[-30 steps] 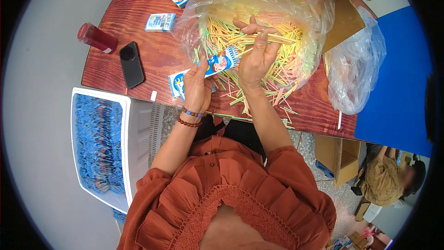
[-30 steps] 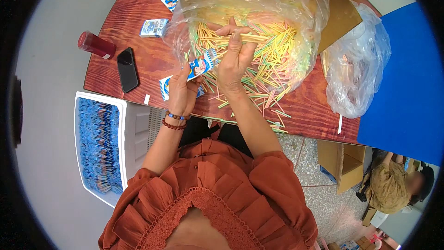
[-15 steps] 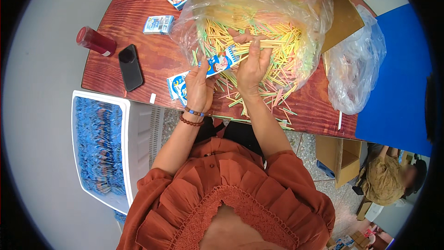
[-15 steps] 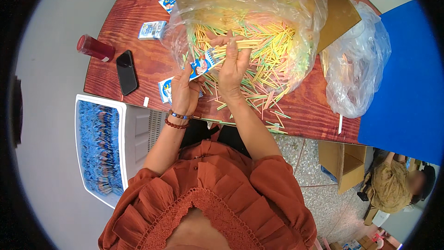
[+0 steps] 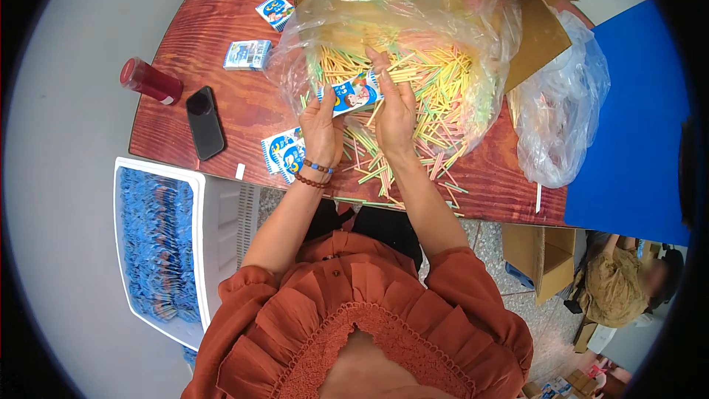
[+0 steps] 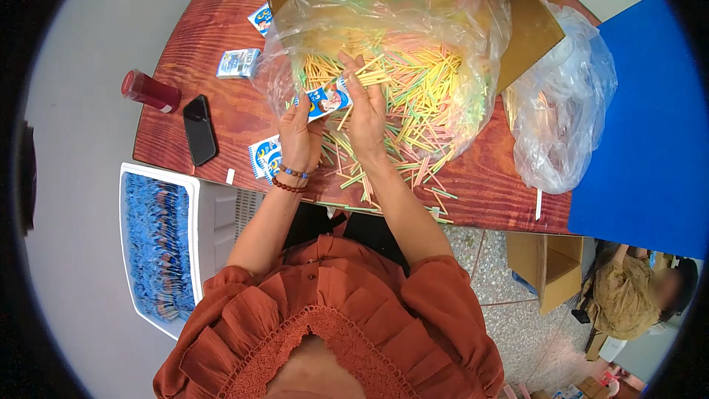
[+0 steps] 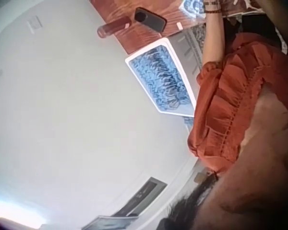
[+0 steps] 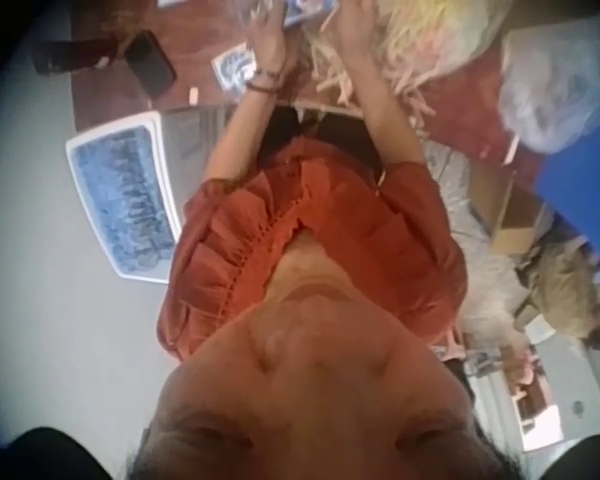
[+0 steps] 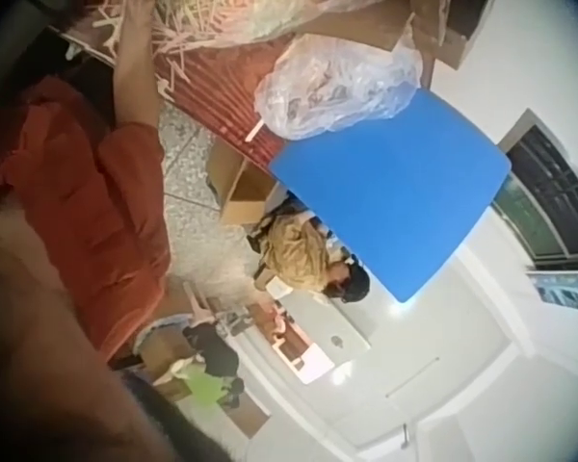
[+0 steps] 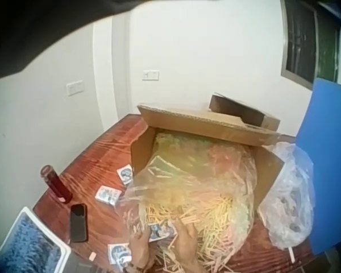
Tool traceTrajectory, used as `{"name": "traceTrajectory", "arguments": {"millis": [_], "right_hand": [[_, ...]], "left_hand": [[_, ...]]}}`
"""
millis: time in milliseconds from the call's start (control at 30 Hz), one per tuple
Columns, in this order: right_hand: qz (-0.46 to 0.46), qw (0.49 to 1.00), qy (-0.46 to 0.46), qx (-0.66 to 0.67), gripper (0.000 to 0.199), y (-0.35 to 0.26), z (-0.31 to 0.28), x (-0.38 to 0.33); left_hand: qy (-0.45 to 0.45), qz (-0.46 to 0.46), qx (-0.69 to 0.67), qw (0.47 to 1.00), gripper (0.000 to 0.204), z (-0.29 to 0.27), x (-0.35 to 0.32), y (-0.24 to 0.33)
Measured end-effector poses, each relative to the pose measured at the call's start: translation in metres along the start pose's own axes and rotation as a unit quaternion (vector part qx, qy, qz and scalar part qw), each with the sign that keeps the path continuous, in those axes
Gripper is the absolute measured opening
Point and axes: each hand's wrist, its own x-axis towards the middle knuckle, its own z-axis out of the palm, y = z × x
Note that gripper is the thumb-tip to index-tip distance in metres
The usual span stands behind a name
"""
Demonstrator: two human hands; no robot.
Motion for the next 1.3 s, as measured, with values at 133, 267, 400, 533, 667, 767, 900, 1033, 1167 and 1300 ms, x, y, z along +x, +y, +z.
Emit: {"name": "traceTrajectory", "arguments": {"millis": [133, 267, 400, 533, 667, 767, 900, 1033, 1167, 1300], "right_hand": [[0.011, 0.987, 0.008, 0.159, 0.029, 0.002, -0.011, 0.010], [0.015, 0.994, -0.005, 0.110, 0.028, 0.008, -0.014, 0.012], [0.036, 0.996, 0.019, 0.084, 0.029, 0.005, -0.012, 0.015], [0.056, 0.989, 0.004, 0.138, 0.029, -0.004, -0.014, 0.020], [0.056, 0.997, -0.007, 0.058, 0.028, 0.001, -0.017, 0.023], [0.045, 0.998, -0.043, 0.019, 0.027, 0.000, -0.021, 0.023], [0.035, 0.997, -0.058, 0.032, 0.028, -0.008, -0.022, 0.027], [0.031, 0.998, -0.046, 0.010, 0.029, -0.004, -0.019, 0.022], [0.072, 0.991, -0.034, 0.110, 0.028, -0.015, -0.008, 0.018], [0.066, 0.988, -0.050, 0.127, 0.026, -0.019, -0.009, 0.020]], "left_hand": [[0.008, 0.021, -0.008, 1.000, 0.016, 0.000, 0.012, -0.012], [0.002, 0.017, -0.015, 1.000, 0.016, 0.001, 0.017, -0.016], [-0.010, 0.021, -0.007, 1.000, 0.016, 0.000, 0.023, -0.016], [-0.014, 0.017, -0.001, 1.000, 0.017, -0.001, 0.025, -0.014], [-0.023, 0.006, 0.001, 1.000, 0.016, -0.002, 0.029, -0.011], [-0.029, 0.003, -0.004, 1.000, 0.016, -0.001, 0.028, -0.010], [-0.050, 0.000, -0.026, 0.998, 0.016, -0.001, 0.025, -0.010], [-0.045, 0.002, -0.056, 0.997, 0.016, 0.000, 0.023, -0.011], [-0.051, -0.006, -0.063, 0.997, 0.016, 0.001, 0.018, -0.009], [-0.057, -0.006, -0.074, 0.996, 0.016, -0.002, 0.019, -0.011]]}}
